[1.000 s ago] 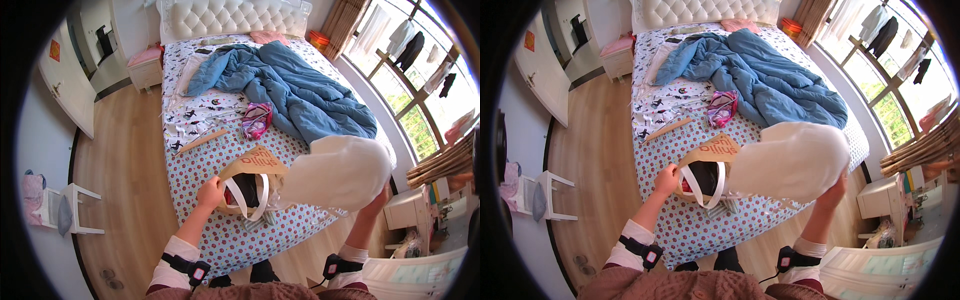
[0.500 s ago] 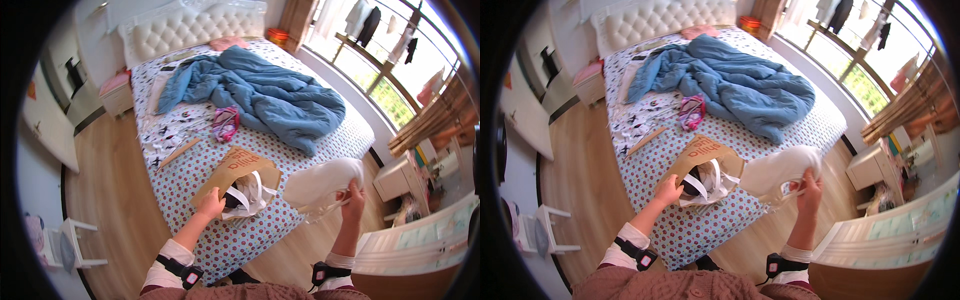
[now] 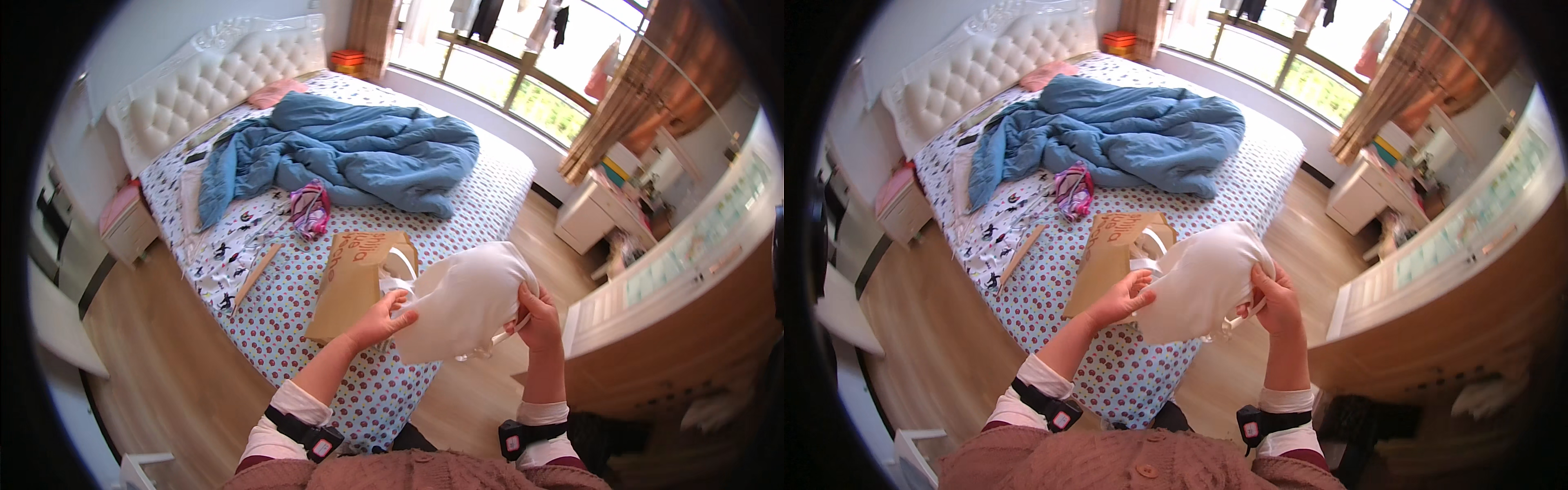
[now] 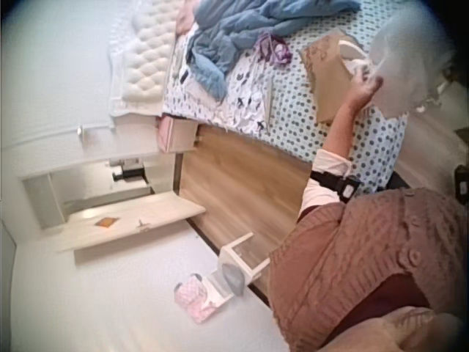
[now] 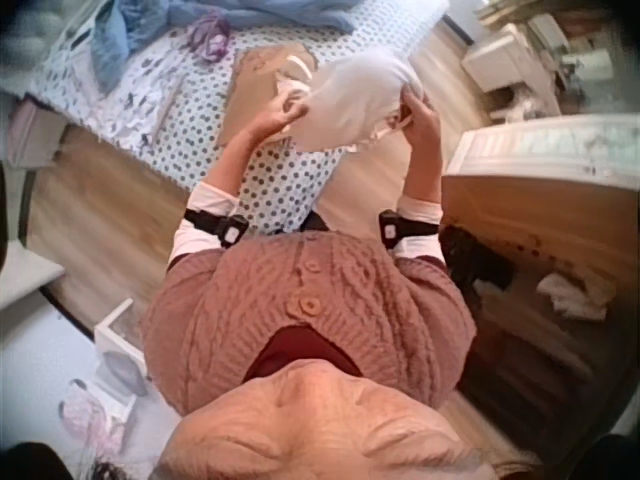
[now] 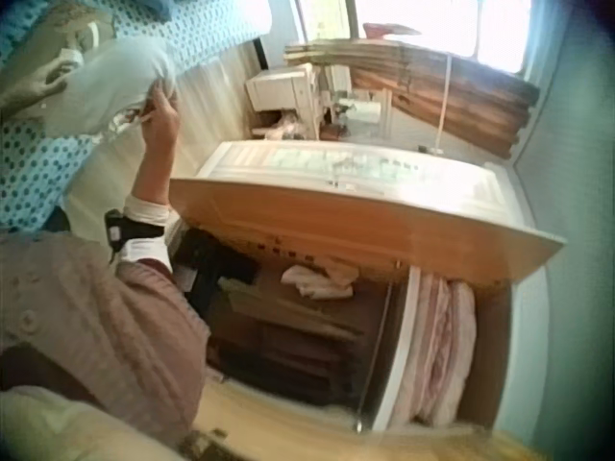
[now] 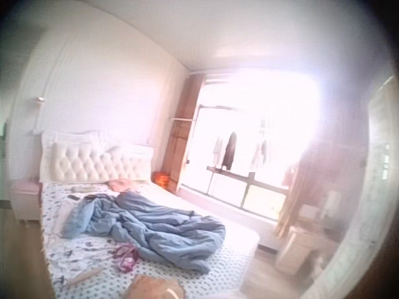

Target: The person takes several pieces of clothing from a paper bag on the bed, including a white bra and a gray bra. They hang each item on a multi-hook hanger attached to a wardrobe door. The person also opens and closes the window briefly before returning to hang more items.

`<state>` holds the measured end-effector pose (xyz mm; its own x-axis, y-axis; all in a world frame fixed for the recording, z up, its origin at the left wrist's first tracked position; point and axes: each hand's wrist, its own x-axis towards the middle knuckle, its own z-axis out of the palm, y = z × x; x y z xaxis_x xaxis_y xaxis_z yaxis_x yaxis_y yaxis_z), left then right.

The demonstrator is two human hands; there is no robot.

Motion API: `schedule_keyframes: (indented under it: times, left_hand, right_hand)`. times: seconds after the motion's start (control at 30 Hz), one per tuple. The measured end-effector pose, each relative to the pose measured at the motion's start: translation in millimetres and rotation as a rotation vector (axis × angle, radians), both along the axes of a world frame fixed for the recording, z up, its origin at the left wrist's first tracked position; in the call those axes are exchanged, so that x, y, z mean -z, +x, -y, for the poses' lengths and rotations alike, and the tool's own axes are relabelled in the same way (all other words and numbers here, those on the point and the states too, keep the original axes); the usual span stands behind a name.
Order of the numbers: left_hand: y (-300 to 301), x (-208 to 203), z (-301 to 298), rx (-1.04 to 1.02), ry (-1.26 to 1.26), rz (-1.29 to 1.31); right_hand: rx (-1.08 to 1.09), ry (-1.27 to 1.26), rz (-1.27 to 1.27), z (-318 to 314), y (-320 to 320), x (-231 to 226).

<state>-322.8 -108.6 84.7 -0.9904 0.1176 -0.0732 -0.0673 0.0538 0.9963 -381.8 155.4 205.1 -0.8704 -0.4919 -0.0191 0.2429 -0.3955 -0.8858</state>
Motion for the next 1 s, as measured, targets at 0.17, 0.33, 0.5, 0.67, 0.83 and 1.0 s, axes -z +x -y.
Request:
schedule_keyframes:
  times: [0.17, 0.33, 0.5, 0.67, 0.83, 1.0]
  left_hand:
    - [60.4, 14.8, -6.6, 0.49, 0.806, 0.399]
    - [97.5, 14.8, -2.9, 0.238, 0.858, 0.393]
    - [116.5, 5.3, -10.0, 0.26, 1.048, 0.318]
    - [128.5, 7.7, -14.7, 0.323, 0.906, 0.319]
    - [158.7, 29.7, -15.5, 0.319, 0.651, 0.357]
    - [189.6, 45.7, -6.9, 0.439, -0.145, 0.51]
  right_hand:
    - [0.107, 0.17, 0.073, 9.5, 71.7, 13.8]
    - [0.138, 0.476, 0.132, -7.8, 125.2, 29.2]
    - [0.02, 0.675, 0.111, -32.3, 169.9, 38.9]
    - [-0.071, 0.903, 0.19, -57.2, 201.9, 45.3]
    - [-0.189, 0.992, 0.218, -79.2, 234.3, 47.6]
    - [-0.137, 0.75, 0.152, -74.4, 268.8, 39.6]
